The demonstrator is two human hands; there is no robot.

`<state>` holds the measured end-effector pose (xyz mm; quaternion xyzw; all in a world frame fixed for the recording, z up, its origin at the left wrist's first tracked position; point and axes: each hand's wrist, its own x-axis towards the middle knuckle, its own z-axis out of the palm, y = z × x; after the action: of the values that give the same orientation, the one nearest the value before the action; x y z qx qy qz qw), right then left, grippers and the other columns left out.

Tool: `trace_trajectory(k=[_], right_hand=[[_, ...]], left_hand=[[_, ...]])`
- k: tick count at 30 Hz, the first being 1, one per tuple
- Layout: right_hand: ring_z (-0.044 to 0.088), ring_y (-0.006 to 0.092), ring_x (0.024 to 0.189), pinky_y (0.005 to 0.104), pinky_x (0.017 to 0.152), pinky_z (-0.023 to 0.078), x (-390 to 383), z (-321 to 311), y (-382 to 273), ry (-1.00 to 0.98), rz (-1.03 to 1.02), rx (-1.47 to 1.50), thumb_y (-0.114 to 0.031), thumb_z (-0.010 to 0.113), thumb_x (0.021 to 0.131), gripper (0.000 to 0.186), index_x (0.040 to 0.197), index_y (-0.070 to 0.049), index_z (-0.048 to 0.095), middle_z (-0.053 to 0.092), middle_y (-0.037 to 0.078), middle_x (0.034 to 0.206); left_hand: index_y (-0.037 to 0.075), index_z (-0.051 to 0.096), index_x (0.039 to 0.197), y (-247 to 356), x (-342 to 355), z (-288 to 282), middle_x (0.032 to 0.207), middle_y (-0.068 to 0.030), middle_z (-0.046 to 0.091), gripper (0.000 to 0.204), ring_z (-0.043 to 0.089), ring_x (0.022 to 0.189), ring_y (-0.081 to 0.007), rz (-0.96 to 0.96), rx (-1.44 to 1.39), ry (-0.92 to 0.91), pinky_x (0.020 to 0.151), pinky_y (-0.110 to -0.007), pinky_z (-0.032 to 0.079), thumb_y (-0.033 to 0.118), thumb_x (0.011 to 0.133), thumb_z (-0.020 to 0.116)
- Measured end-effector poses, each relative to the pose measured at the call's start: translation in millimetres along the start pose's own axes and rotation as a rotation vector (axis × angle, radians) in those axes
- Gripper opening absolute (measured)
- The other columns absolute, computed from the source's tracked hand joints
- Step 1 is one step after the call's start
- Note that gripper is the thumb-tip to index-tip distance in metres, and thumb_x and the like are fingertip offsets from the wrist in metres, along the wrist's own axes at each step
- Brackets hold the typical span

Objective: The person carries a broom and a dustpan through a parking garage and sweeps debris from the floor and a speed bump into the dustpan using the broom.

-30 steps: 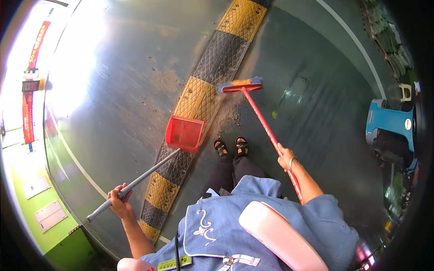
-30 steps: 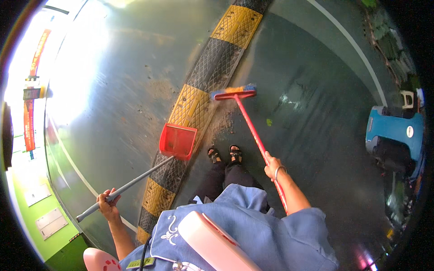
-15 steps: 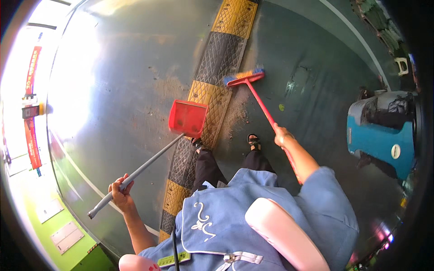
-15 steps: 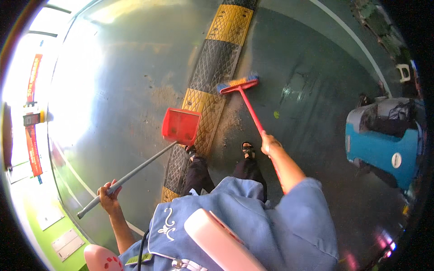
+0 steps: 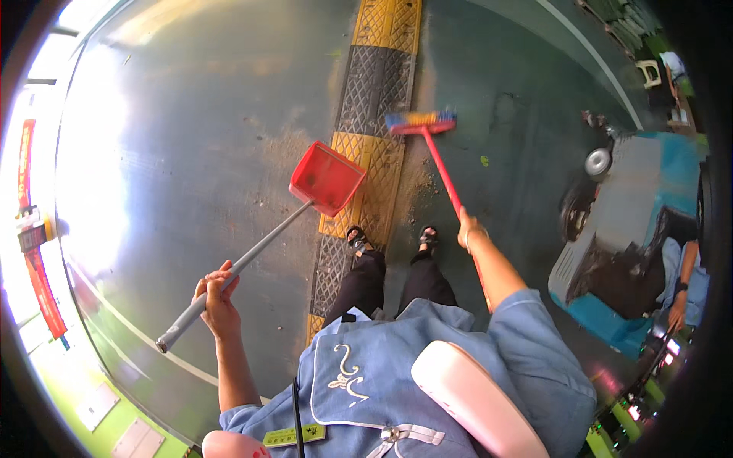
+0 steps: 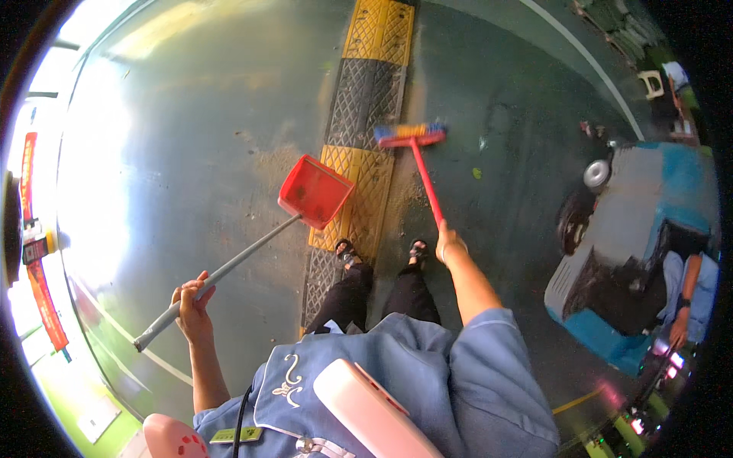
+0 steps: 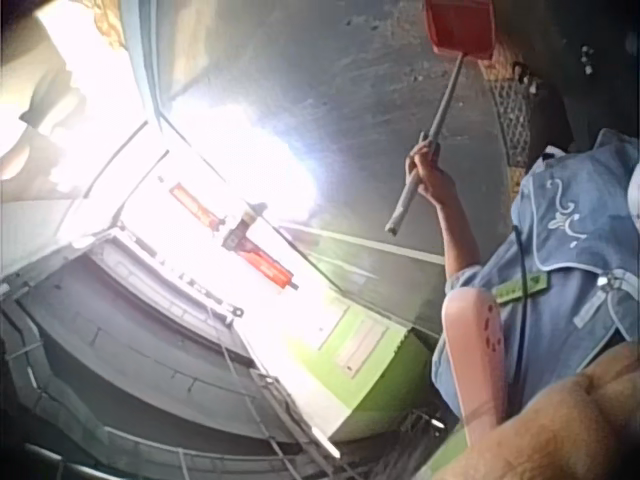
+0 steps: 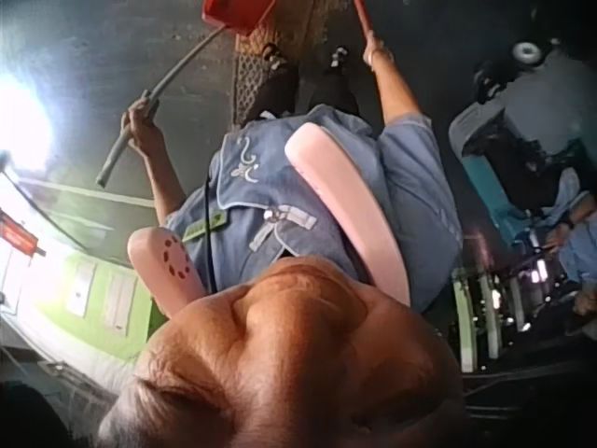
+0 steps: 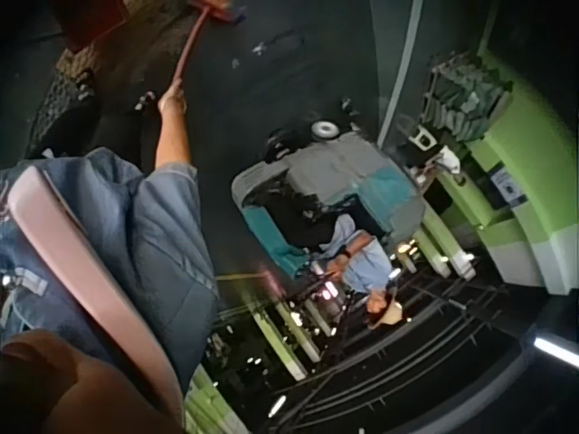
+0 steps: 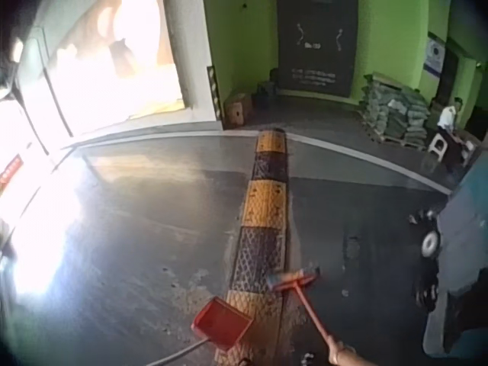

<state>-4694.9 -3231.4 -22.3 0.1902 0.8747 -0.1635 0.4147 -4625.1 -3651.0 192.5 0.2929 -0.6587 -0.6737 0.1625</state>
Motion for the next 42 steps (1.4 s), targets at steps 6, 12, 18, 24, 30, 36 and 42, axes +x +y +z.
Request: trace_trajectory(k=[6,12,18,24,30,36,42], right_hand=[[0.044,0.0150,0.033,0.0271,0.029,0.038,-86,13,44,-0.028,0.020,0.447,0.002,0.041,0.066,0.060,0.121,-0.014,0.025,0.048,0.009,0.053],[0.038,0.0123,0.032,0.0276,0.028,0.036,-66,-22,43,0.120,-0.059,0.791,0.003,0.045,0.066,0.061,0.121,-0.014,0.025,0.041,0.004,0.048],[0.037,0.0127,0.030,0.0279,0.026,0.032,7,-107,50,0.237,-0.048,0.931,0.004,0.049,0.065,0.069,0.123,-0.012,0.017,0.040,0.005,0.046],[0.040,0.0170,0.029,0.0308,0.025,0.031,171,-247,56,0.217,-0.227,1.037,0.003,0.047,0.065,0.024,0.087,-0.003,0.042,0.040,0.007,0.044],[0.048,0.0216,0.036,0.0335,0.029,0.038,324,-269,37,0.312,-0.207,0.780,0.004,0.045,0.065,0.021,0.085,-0.001,0.042,0.047,0.012,0.055],[0.048,0.0329,0.089,0.0392,0.076,0.039,234,-150,110,0.185,-0.277,-0.173,-0.009,0.029,0.078,0.056,0.123,-0.009,-0.004,0.043,0.021,0.106],[0.051,0.0350,0.080,0.0394,0.071,0.042,80,-128,193,-0.177,-0.213,-0.223,-0.005,0.039,0.070,0.061,0.122,-0.006,0.009,0.050,0.025,0.090]], left_hand=[[-0.002,0.051,0.058,3,11,-4,0.069,-0.0105,0.054,0.009,0.052,0.085,-0.0265,0.056,0.023,-0.094,0.064,-0.030,0.048,0.000,0.065,0.044],[-0.001,0.051,0.058,9,10,8,0.068,-0.0109,0.054,0.008,0.052,0.085,-0.0277,0.061,0.043,-0.138,0.064,-0.030,0.048,0.001,0.064,0.046],[0.000,0.050,0.057,13,-1,30,0.067,-0.0106,0.054,0.008,0.052,0.084,-0.0281,0.034,0.023,-0.055,0.061,-0.031,0.049,0.001,0.064,0.045],[0.001,0.046,0.054,14,-3,116,0.060,-0.0069,0.050,0.011,0.054,0.079,-0.0286,0.021,0.175,0.062,0.057,-0.030,0.050,0.001,0.064,0.045],[0.004,0.043,0.055,0,1,175,0.057,-0.0035,0.045,0.013,0.053,0.083,-0.0295,0.010,0.321,0.142,0.056,-0.032,0.049,0.005,0.068,0.043],[0.006,0.042,0.059,-9,-7,184,0.060,-0.0038,0.046,0.018,0.052,0.086,-0.0287,-0.034,0.350,0.133,0.058,-0.035,0.048,0.014,0.075,0.042],[0.007,0.043,0.061,-7,-9,182,0.063,-0.0050,0.049,0.015,0.053,0.085,-0.0270,-0.042,0.308,0.156,0.061,-0.036,0.048,0.014,0.074,0.041]])
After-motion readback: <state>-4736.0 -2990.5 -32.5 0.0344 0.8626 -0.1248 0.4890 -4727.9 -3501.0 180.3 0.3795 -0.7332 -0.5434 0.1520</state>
